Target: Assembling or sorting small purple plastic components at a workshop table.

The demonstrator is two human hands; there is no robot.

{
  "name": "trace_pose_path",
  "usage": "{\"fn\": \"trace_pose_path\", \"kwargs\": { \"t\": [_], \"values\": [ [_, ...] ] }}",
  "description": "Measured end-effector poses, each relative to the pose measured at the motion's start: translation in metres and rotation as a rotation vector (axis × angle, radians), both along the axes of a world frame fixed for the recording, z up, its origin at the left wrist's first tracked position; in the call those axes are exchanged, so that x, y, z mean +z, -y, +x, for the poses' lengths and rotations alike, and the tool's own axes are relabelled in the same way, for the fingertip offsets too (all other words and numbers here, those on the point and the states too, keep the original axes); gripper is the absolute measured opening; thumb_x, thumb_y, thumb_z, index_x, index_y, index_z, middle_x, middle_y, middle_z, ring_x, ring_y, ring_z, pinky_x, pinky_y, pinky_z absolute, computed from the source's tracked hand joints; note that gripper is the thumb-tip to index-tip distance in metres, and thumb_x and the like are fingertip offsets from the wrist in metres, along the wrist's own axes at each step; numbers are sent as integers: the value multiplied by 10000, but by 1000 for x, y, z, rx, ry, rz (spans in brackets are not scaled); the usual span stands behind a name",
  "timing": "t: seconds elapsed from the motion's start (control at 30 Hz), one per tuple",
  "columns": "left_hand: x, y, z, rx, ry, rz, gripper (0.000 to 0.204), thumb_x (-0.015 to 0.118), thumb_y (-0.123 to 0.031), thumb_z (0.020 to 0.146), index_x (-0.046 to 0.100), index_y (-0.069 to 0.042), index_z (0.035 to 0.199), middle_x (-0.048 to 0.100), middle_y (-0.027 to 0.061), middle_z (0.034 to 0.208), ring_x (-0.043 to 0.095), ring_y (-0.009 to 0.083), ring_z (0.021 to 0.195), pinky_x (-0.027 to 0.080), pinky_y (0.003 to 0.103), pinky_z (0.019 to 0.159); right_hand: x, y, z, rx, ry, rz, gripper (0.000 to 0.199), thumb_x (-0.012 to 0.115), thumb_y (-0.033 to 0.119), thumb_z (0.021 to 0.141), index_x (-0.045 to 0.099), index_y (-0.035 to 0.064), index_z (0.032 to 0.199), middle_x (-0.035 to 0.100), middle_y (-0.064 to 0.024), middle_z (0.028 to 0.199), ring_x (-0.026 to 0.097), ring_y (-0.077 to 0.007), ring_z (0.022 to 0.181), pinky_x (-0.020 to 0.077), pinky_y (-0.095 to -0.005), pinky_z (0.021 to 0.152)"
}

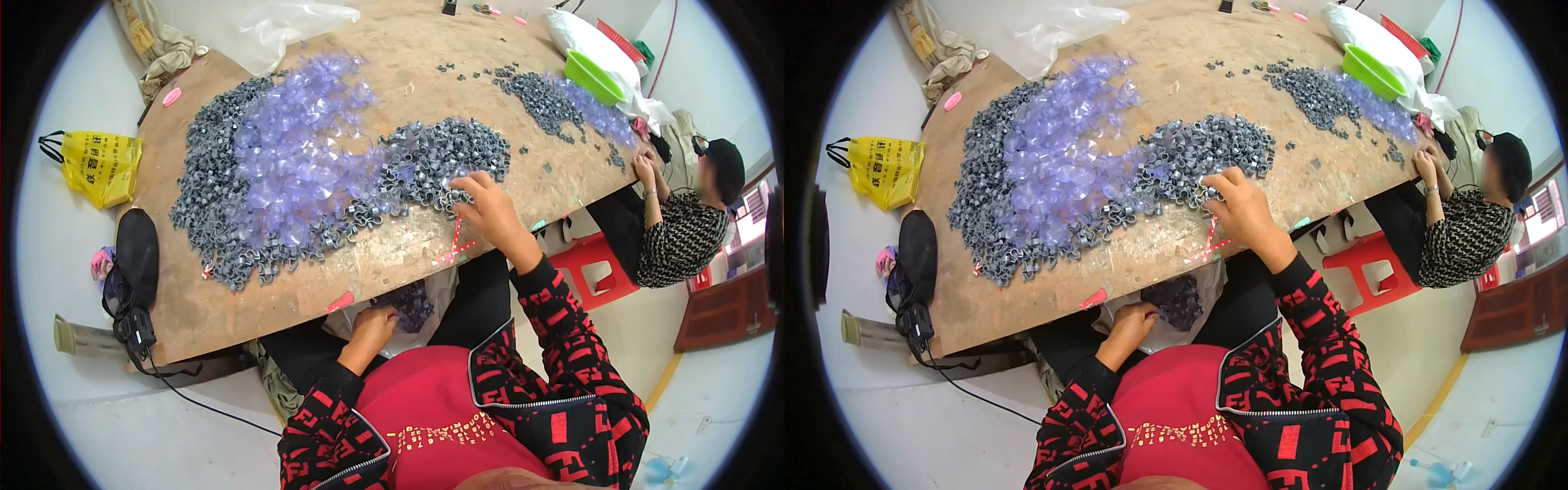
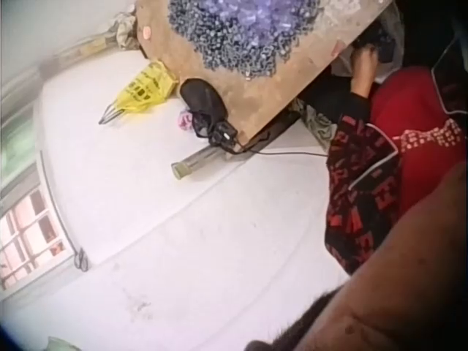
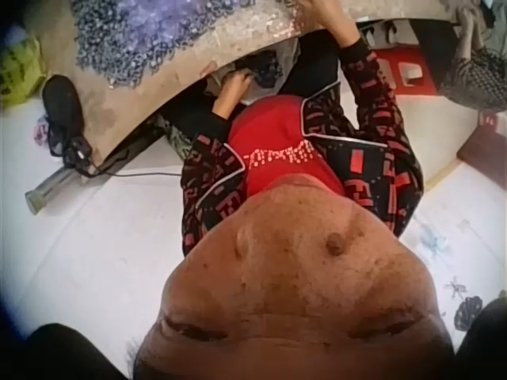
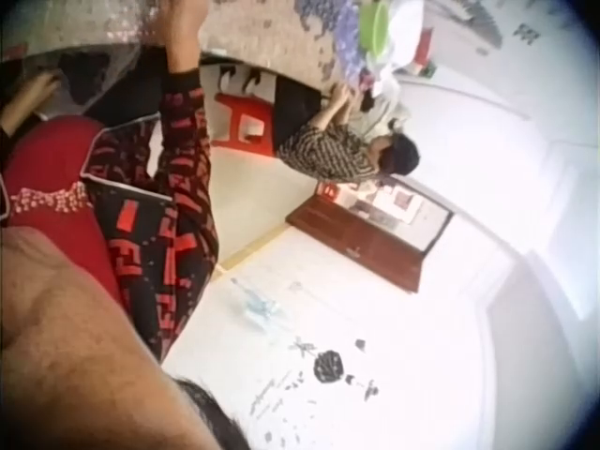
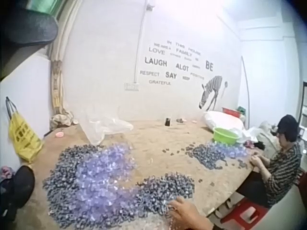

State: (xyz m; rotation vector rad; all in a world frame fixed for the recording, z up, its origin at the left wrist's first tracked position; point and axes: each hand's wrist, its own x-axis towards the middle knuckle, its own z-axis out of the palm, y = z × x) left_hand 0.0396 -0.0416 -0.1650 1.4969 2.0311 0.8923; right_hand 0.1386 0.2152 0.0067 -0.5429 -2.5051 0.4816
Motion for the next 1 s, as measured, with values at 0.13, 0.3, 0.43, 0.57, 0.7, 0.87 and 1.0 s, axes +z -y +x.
{"fn": "trace_pose_path", "kwargs": {
  "t": [0.13, 0.3, 0.43, 0.57, 0.7, 0.87, 1.0],
  "values": [
    [5, 2, 5, 42, -166, -31, 307, 599, -158, 760, 606, -14, 1031, 631, 188, 876, 621, 327, 772, 485, 370, 675, -27, -16, -5, 40, 9, 66, 225, 638, 85, 741, 607, 85, 964, 538, -98, 857, 560, -279, 761, 452, -352, 656],
    [121, 1, -12, -85, 347, 31, 319, 606, -161, 802, 595, -26, 1091, 651, 134, 888, 634, 203, 760, 478, 281, 670, -37, -20, -9, 50, -5, -12, 169, 646, 77, 727, 620, 75, 894, 536, -85, 815, 558, -277, 732, 446, -341, 638],
    [172, -10, -57, 308, -144, 357, 261, 581, -87, 783, 608, -26, 1035, 617, 129, 931, 598, 240, 810, 459, 319, 734, -41, -22, -9, 50, -22, -25, 160, 633, 61, 730, 612, 70, 887, 534, -83, 793, 555, -277, 719, 441, -348, 628],
    [167, -27, -115, 573, -713, 392, 294, 620, -51, 730, 591, -44, 1022, 584, 135, 981, 532, 297, 907, 431, 356, 796, -29, -17, -15, 40, 22, 28, 151, 622, 73, 727, 603, 71, 877, 543, -88, 784, 562, -288, 721, 444, -357, 621],
    [148, -31, -132, 549, -757, 312, 273, 607, -38, 738, 594, -56, 1010, 575, 104, 965, 525, 288, 861, 433, 357, 764, -27, -23, -17, 75, 78, 110, 116, 616, 103, 727, 603, 92, 841, 554, -81, 780, 567, -286, 719, 439, -374, 588],
    [141, -35, -124, 488, -689, 323, 225, 595, -8, 736, 589, -55, 955, 554, 92, 895, 534, 287, 812, 439, 366, 703, -28, -16, -24, 111, 84, 217, 78, 595, 95, 740, 604, 124, 811, 552, -48, 753, 555, -257, 686, 393, -366, 623],
    [145, -32, -129, 491, -644, 263, 220, 587, 21, 720, 578, -48, 929, 543, 109, 886, 545, 301, 822, 443, 370, 698, -32, -21, -28, 137, 118, 274, 38, 593, 110, 763, 608, 118, 797, 550, -35, 718, 549, -240, 672, 365, -338, 658]
  ]
}}
